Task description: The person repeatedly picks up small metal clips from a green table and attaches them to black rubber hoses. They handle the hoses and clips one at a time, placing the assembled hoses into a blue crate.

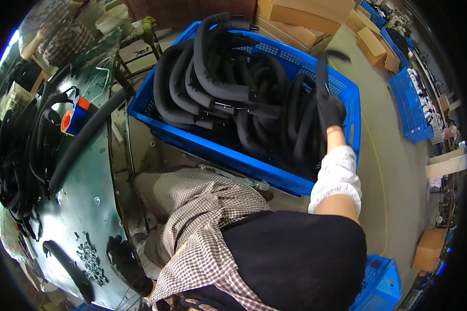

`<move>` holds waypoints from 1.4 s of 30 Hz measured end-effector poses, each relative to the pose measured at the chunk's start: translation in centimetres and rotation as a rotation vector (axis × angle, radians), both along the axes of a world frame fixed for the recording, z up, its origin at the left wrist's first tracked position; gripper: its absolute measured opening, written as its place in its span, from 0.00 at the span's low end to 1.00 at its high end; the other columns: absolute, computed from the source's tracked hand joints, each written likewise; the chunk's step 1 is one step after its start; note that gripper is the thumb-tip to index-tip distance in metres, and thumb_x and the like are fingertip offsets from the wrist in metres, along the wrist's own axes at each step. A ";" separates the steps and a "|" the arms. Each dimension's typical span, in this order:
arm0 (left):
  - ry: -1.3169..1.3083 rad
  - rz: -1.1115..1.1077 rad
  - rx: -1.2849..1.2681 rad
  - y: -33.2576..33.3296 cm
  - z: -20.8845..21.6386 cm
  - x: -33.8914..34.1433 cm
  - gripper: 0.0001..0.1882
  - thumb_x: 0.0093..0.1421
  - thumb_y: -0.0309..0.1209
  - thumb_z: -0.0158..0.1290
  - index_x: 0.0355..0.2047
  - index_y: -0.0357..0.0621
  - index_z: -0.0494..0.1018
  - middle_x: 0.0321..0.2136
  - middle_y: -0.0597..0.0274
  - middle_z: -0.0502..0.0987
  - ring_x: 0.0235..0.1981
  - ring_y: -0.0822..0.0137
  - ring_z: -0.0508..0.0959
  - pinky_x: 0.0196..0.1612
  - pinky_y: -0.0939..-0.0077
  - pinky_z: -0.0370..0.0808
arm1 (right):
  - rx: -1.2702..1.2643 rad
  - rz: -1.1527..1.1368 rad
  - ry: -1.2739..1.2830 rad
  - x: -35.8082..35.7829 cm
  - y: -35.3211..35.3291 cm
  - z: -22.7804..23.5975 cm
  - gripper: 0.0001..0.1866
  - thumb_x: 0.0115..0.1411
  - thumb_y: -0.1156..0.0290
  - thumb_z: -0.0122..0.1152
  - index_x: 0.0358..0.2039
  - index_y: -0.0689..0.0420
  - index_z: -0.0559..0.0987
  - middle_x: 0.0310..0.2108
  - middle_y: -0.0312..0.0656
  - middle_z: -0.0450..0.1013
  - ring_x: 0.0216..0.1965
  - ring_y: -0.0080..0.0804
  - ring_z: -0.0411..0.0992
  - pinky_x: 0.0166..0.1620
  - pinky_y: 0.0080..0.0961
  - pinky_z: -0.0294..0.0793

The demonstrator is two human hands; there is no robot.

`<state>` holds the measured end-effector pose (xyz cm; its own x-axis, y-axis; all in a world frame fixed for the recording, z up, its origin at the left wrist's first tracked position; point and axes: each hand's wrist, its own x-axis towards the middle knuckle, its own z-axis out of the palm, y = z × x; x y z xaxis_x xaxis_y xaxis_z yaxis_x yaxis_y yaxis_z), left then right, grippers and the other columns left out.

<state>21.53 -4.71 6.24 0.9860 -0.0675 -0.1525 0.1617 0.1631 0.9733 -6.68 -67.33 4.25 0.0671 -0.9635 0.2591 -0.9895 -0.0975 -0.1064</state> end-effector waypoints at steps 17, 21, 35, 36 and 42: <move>-0.028 0.214 0.019 4.7 -2.0 -5.9 0.16 0.66 0.31 0.47 0.51 0.36 0.71 0.42 0.58 0.78 0.39 0.70 0.76 0.44 0.76 0.73 | -0.272 0.614 0.337 5.6 -27.2 -4.6 0.19 0.67 0.58 0.45 0.42 0.60 0.78 0.37 0.54 0.77 0.36 0.47 0.76 0.38 0.42 0.73; 0.025 0.285 0.059 5.2 0.8 -6.2 0.15 0.67 0.28 0.47 0.52 0.36 0.70 0.44 0.59 0.77 0.43 0.72 0.75 0.49 0.76 0.72 | -0.018 1.037 -0.297 27.1 -18.6 -4.1 0.25 0.69 0.54 0.43 0.43 0.64 0.78 0.32 0.50 0.78 0.32 0.40 0.75 0.35 0.36 0.70; -0.123 0.486 0.511 16.3 2.1 -0.8 0.17 0.63 0.29 0.53 0.51 0.35 0.71 0.42 0.59 0.79 0.43 0.72 0.77 0.49 0.76 0.72 | 0.353 2.469 -0.506 53.4 59.5 -0.3 0.17 0.54 0.72 0.55 0.46 0.48 0.78 0.49 0.44 0.72 0.38 0.46 0.76 0.39 0.38 0.77; -0.115 0.493 0.556 17.4 2.4 -0.3 0.17 0.63 0.29 0.54 0.50 0.35 0.71 0.42 0.58 0.79 0.43 0.71 0.77 0.48 0.76 0.72 | 0.345 2.451 -0.350 54.3 61.6 -0.6 0.17 0.55 0.71 0.55 0.46 0.46 0.78 0.52 0.43 0.70 0.39 0.46 0.76 0.39 0.38 0.77; -0.104 0.523 1.062 24.5 0.5 4.0 0.17 0.59 0.30 0.56 0.47 0.36 0.73 0.40 0.50 0.79 0.42 0.59 0.79 0.48 0.68 0.73 | 0.484 2.408 -0.175 56.4 66.4 -4.7 0.13 0.54 0.66 0.58 0.41 0.41 0.79 0.54 0.39 0.69 0.38 0.46 0.77 0.41 0.39 0.77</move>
